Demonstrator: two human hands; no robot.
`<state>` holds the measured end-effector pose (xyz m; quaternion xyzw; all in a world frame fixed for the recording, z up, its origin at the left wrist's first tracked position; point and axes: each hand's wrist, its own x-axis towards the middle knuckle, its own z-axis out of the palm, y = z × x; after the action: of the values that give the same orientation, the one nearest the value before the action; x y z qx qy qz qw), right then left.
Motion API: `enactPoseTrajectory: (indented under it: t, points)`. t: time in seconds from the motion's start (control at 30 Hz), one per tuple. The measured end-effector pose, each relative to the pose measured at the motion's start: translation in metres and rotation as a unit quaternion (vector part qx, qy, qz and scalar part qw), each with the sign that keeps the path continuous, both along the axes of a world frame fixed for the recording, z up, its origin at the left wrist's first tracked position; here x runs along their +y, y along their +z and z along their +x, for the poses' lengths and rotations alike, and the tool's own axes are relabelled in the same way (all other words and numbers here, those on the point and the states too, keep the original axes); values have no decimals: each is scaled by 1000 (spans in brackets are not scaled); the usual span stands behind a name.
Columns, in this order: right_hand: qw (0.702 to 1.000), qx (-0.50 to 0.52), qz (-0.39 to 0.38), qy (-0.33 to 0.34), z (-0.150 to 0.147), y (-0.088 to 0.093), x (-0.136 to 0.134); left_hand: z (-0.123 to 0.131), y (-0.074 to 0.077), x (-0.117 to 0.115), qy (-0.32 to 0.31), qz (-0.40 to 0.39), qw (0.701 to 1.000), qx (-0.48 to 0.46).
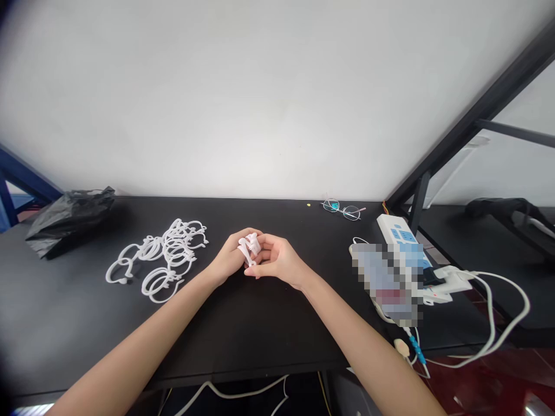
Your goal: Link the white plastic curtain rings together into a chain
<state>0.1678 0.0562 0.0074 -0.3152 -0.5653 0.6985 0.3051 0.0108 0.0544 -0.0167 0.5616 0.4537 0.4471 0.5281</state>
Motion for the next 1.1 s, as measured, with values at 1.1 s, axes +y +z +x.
enactPoseTrajectory:
  t: [1.1]
  points:
    - [999, -40, -16, -15, -4, -4, -8, -10, 3, -4, -99, 188, 948, 236]
